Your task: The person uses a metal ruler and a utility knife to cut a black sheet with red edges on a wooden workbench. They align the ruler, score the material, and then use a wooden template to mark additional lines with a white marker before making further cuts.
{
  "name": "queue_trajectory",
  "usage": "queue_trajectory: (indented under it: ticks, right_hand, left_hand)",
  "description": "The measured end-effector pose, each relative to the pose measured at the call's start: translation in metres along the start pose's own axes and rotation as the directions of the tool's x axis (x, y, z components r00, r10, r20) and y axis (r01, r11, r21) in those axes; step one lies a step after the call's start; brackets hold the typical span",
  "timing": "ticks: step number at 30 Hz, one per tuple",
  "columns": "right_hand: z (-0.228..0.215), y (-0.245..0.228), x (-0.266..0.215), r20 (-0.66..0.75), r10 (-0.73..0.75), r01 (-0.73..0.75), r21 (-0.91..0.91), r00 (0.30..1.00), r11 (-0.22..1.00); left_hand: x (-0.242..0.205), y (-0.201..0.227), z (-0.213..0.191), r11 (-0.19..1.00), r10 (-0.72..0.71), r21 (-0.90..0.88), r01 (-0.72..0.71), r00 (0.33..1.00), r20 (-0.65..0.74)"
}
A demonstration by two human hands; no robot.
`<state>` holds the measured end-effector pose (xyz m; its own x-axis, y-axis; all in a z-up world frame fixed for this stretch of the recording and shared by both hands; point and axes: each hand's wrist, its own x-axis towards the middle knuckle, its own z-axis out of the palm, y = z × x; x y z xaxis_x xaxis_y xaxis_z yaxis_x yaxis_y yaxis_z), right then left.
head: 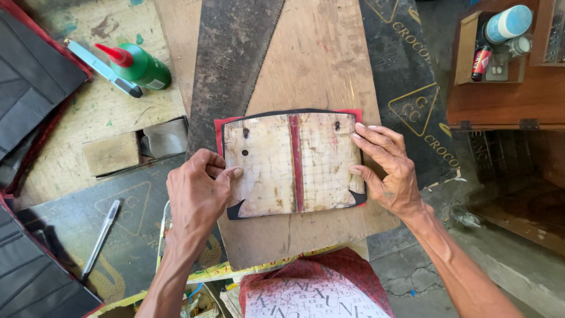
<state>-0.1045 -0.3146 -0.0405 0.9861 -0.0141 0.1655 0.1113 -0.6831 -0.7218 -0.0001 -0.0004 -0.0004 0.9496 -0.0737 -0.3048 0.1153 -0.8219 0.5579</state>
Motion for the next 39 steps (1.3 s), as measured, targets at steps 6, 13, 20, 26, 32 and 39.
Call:
queue_trajectory:
  ticks: [6, 13, 20, 26, 32, 39]
  right_hand:
    - [-0.013, 0.009, -0.001, 0.127, 0.008, -0.008, 0.001, 0.992, 1.0]
    - [-0.027, 0.008, 0.013, 0.214, -0.004, -0.001, 0.024, 0.977, 1.0]
    - [-0.008, -0.003, 0.003, 0.165, -0.062, 0.085, -0.138, 0.984, 0.987]
    - [0.007, -0.009, -0.004, 0.177, -0.047, 0.099, -0.299, 0.983, 0.949]
    - [0.011, -0.023, -0.004, 0.19, -0.01, 0.084, -0.382, 0.982, 0.921]
    - [0.012, -0.028, -0.001, 0.199, 0.024, 0.046, -0.338, 0.98, 0.94]
  left_hand:
    - [-0.002, -0.001, 0.001, 1.0, -0.024, -0.005, 0.024, 1.0, 0.018]
    - [0.0, 0.002, -0.002, 1.0, 0.006, 0.0, -0.006, 1.0, 0.012]
    - [0.0, -0.001, -0.002, 1.0, 0.009, -0.001, -0.009, 1.0, 0.019]
    - [0.0, -0.006, 0.002, 0.998, 0.063, -0.003, -0.063, 0.998, -0.022]
    - [-0.001, -0.007, 0.001, 0.996, 0.083, -0.018, -0.083, 0.996, -0.022]
    - [0.0, -0.009, 0.002, 0.997, 0.064, -0.041, -0.065, 0.998, -0.011]
